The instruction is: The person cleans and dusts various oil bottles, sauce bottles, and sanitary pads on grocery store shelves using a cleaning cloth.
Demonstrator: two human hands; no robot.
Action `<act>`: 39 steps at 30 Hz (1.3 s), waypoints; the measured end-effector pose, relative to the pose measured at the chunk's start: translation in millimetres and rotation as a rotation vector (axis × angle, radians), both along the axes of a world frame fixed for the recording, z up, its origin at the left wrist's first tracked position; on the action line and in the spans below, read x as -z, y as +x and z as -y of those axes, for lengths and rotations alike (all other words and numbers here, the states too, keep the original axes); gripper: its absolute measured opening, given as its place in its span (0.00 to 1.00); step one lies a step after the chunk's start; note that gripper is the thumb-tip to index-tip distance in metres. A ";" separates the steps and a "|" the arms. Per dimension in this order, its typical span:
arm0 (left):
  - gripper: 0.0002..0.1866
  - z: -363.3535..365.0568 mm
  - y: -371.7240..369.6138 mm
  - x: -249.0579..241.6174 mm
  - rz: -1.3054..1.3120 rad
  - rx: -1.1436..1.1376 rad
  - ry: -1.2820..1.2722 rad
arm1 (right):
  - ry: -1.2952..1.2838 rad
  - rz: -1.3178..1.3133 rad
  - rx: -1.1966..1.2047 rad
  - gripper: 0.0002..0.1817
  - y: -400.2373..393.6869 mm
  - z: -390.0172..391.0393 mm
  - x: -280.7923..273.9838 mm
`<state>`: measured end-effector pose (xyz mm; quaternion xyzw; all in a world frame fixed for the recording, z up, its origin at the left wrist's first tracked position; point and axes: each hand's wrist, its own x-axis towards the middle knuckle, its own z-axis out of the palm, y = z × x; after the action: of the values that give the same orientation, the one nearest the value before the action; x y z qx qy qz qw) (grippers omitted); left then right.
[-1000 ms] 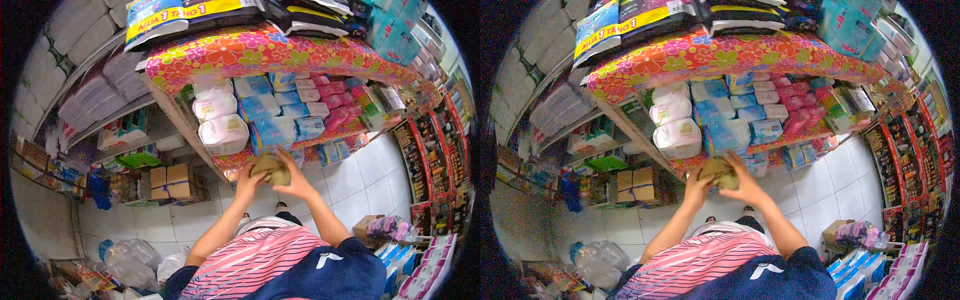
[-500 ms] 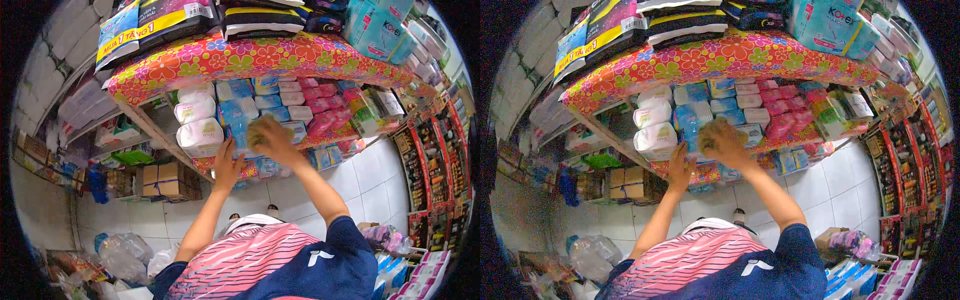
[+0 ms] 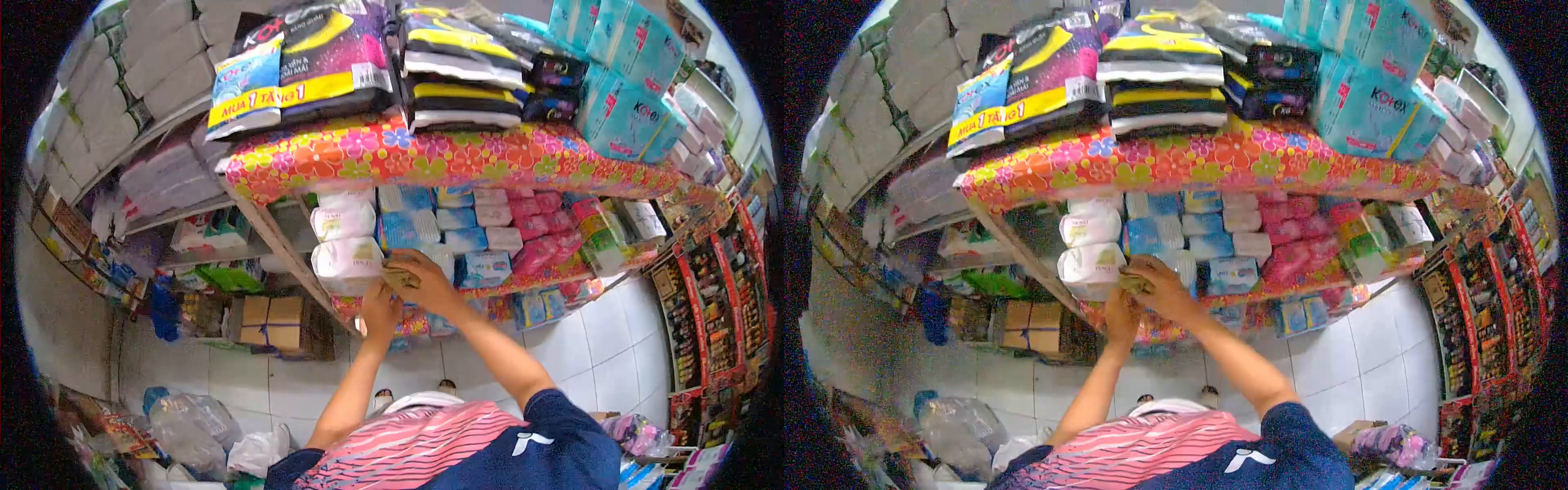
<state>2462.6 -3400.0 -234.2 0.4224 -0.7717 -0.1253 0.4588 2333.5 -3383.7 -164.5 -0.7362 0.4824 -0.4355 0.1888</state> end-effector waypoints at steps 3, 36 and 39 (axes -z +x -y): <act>0.15 4.2 -1.5 -5.5 -0.034 0.032 -0.009 | -0.042 0.210 0.054 0.21 2.2 1.1 5.4; 0.16 12.7 15.8 -11.8 0.077 0.278 -0.041 | 0.438 -0.442 0.889 0.15 -40.0 -36.7 -28.0; 0.16 15.1 15.2 -7.3 0.022 0.332 -0.045 | 0.297 -0.130 0.822 0.20 -70.3 -78.0 -27.0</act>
<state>2477.7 -3415.0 -226.9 0.2799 -0.8385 -0.1773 0.4325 2263.3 -3305.7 -137.4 -0.4738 0.8034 -0.3533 0.0729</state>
